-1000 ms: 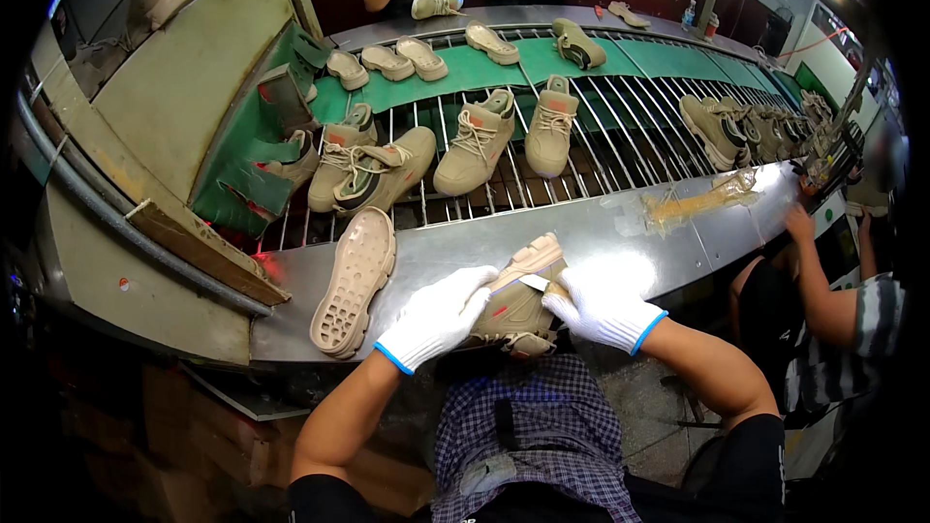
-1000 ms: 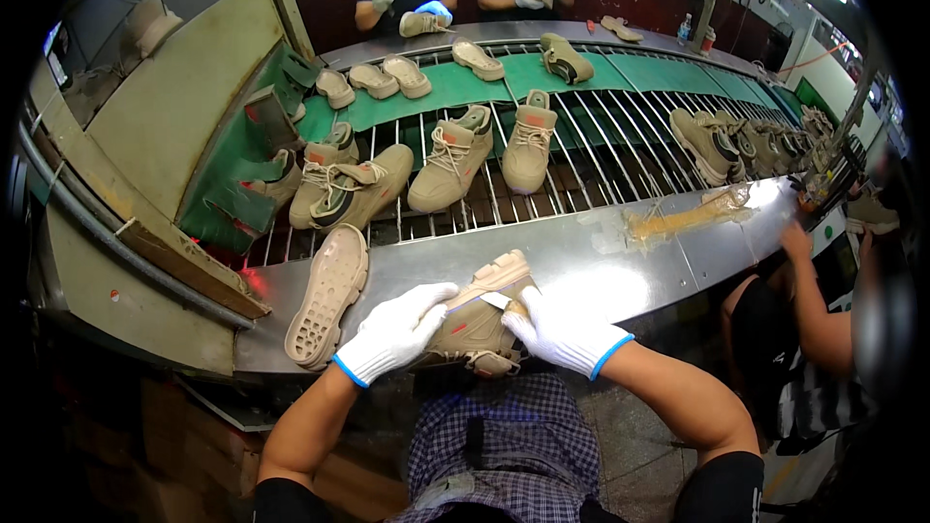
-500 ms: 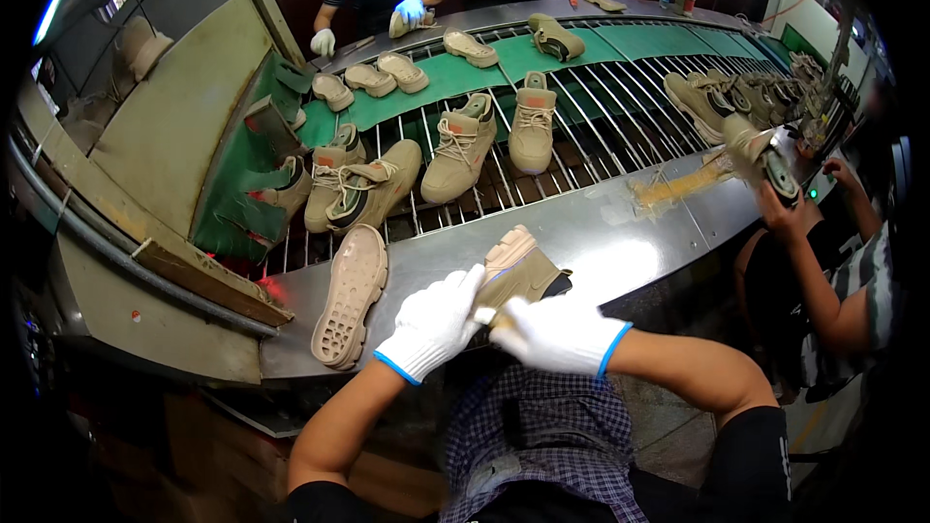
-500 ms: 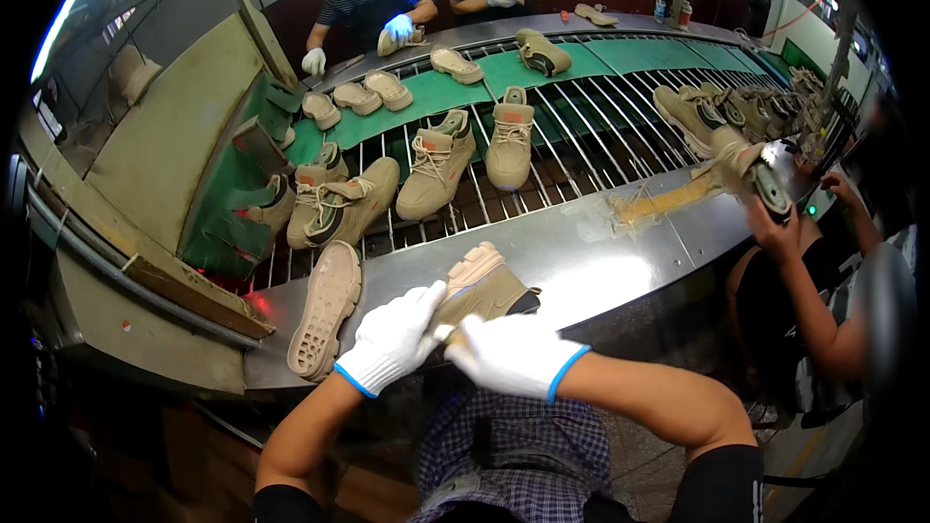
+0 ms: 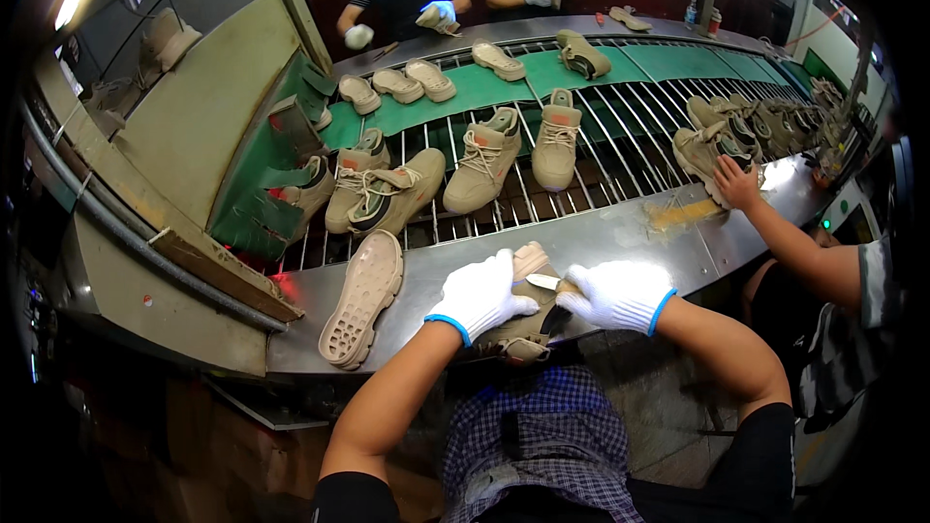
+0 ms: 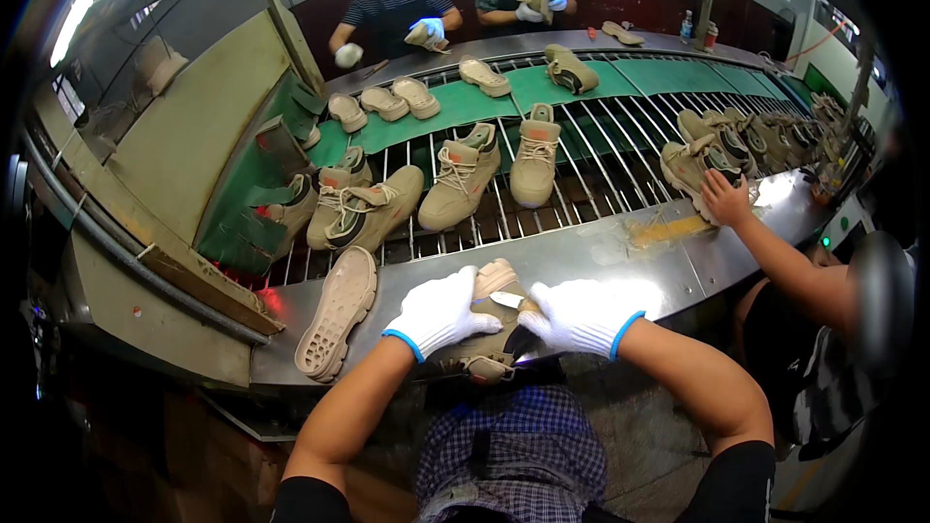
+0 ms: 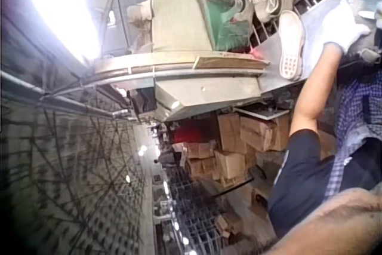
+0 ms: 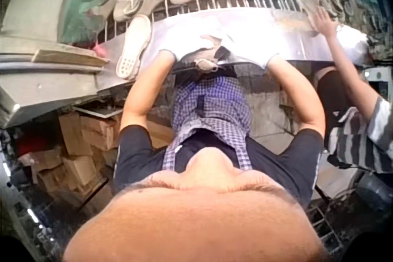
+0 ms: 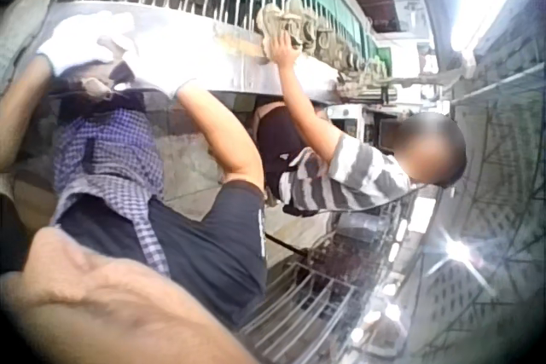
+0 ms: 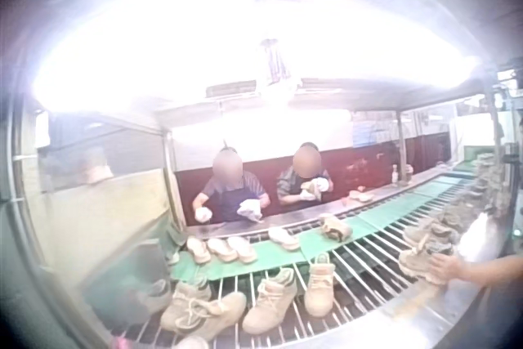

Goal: The person takes a shoe from a conveyor belt, applies a piece of material to the heel area, and places the shoe back on the belt.

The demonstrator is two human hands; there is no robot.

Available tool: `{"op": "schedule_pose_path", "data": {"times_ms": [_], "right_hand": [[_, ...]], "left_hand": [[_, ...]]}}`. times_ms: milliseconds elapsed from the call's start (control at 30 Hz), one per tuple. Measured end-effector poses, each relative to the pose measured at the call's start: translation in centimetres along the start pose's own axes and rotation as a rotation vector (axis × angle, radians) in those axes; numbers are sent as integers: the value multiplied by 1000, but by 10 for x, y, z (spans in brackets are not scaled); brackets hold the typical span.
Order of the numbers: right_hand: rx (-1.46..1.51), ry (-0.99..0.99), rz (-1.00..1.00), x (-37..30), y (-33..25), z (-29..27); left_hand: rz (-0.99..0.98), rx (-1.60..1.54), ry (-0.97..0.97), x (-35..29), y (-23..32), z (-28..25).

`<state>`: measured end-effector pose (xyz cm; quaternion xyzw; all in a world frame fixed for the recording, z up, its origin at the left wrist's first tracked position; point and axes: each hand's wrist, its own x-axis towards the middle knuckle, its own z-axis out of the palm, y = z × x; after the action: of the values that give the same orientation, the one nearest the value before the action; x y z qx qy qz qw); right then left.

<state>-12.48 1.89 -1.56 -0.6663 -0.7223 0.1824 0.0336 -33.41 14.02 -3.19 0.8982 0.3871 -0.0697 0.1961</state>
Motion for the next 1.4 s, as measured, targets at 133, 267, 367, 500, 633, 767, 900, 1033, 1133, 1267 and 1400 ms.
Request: {"op": "schedule_pose_path", "data": {"times_ms": [133, 267, 367, 500, 633, 767, 900, 1033, 1133, 1267, 1400], "right_hand": [[67, -36, -33, -10, -18, 14], [158, -33, -11, 6, -34, 17], [131, 6, -25, 13, -35, 25], [201, 153, 95, -8, -5, 38], [159, 191, -24, -23, -20, 23], [131, 151, 37, -1, -2, 48], [155, 80, 12, -8, -8, 29], [336, 87, -23, 4, -35, 33], [35, -37, -102, 10, -47, 50], [49, 15, -251, 14, -24, 38], [390, 169, 90, -8, 21, 47]], "left_hand": [[36, -17, 96, -10, 0, 4], [29, -11, 66, -10, -5, 6], [25, 8, 74, -12, -9, 10], [86, 25, 108, -16, -8, 14], [117, 34, 105, -14, -9, 10], [171, -16, 92, -21, -17, 1], [147, -391, 171, -41, -64, -8], [106, -471, 194, -59, -76, 33], [137, -383, 183, -62, -64, 30], [132, -315, 128, -68, -58, 20], [199, -401, 77, -66, -68, 11]]}}
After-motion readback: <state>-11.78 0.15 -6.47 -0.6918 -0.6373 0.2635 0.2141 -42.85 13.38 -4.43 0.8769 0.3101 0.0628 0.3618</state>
